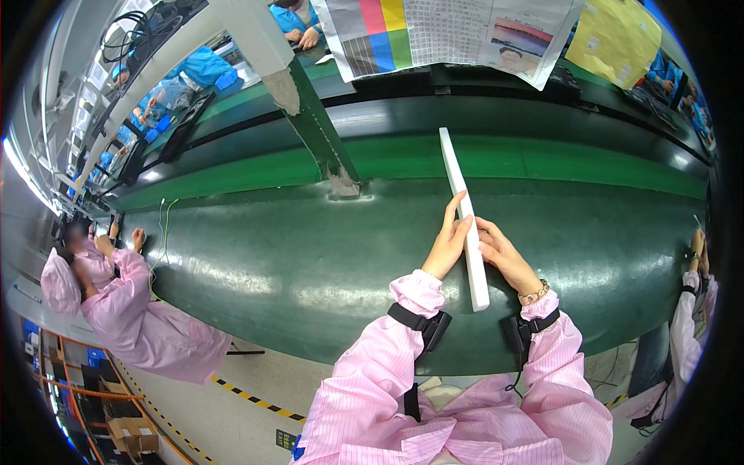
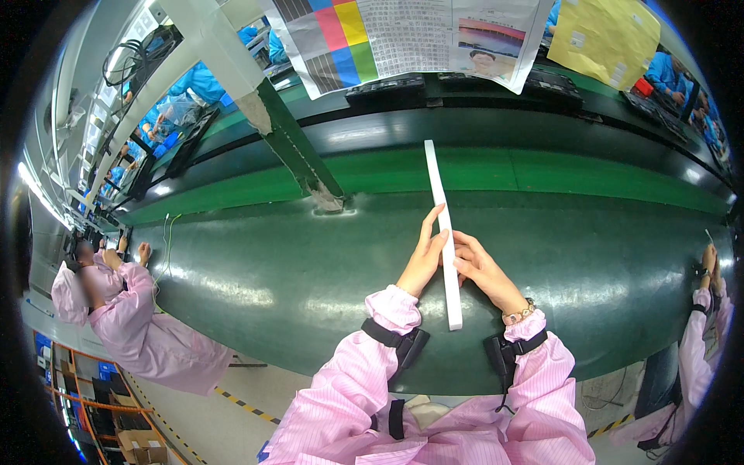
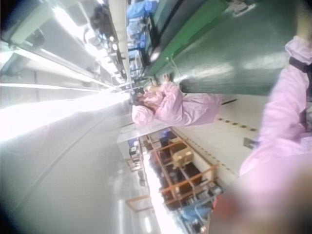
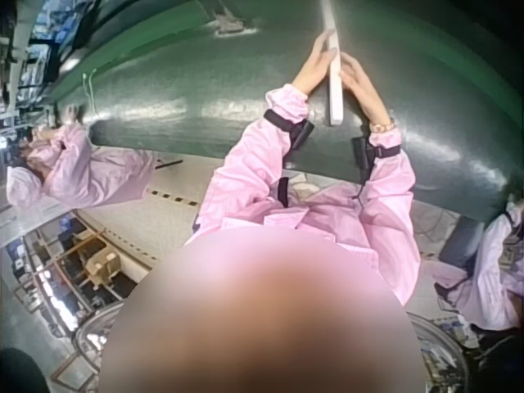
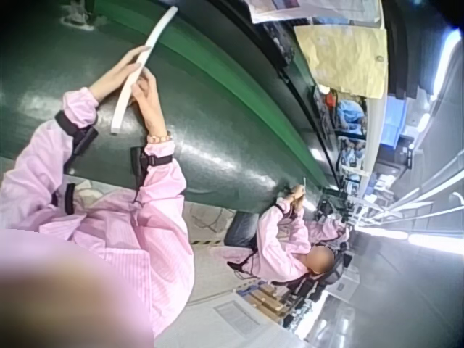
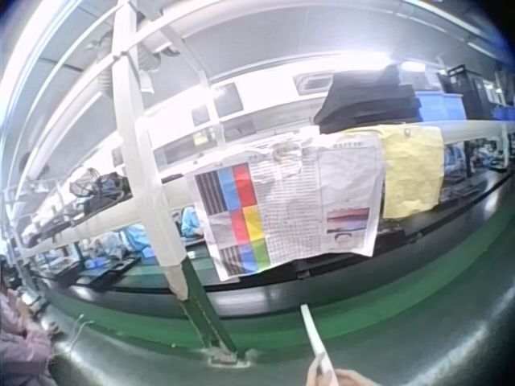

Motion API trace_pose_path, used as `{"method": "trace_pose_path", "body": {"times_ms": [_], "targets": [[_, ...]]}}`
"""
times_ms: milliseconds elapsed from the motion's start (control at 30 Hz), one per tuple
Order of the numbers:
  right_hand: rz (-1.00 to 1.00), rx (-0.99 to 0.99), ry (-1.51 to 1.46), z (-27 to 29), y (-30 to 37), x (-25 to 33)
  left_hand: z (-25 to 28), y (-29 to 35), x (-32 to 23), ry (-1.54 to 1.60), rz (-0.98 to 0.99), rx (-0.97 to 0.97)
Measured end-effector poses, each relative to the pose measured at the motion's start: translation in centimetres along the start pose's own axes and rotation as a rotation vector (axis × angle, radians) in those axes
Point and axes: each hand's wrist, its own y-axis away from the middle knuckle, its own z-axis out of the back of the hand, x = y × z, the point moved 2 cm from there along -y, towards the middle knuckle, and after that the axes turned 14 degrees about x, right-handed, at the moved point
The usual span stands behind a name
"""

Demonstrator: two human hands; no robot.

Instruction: The person holds a white rectangular object, turning it over to inspect different sides before placing it down on the green surface.

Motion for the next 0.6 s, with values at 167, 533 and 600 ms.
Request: {"method": "trace_pose_path", "body": {"times_ms": [167, 533, 600], "targets": [[-0.002, 0.005, 0.001, -0.04, 0.05, 0.1, -0.09, 0.04, -0.18, 0.006, 0.001, 0.008], [0.003, 0.007, -0.018, 0.16, 0.02, -0.3, 0.02, -0.03, 0.14, -0.013, -0.003, 0.0], [0.001, 0.005, -0.023, 0.09, -0.01, -0.21, 0.06, -0.04, 0.2, -0.009, -0.003, 0.004]]}}
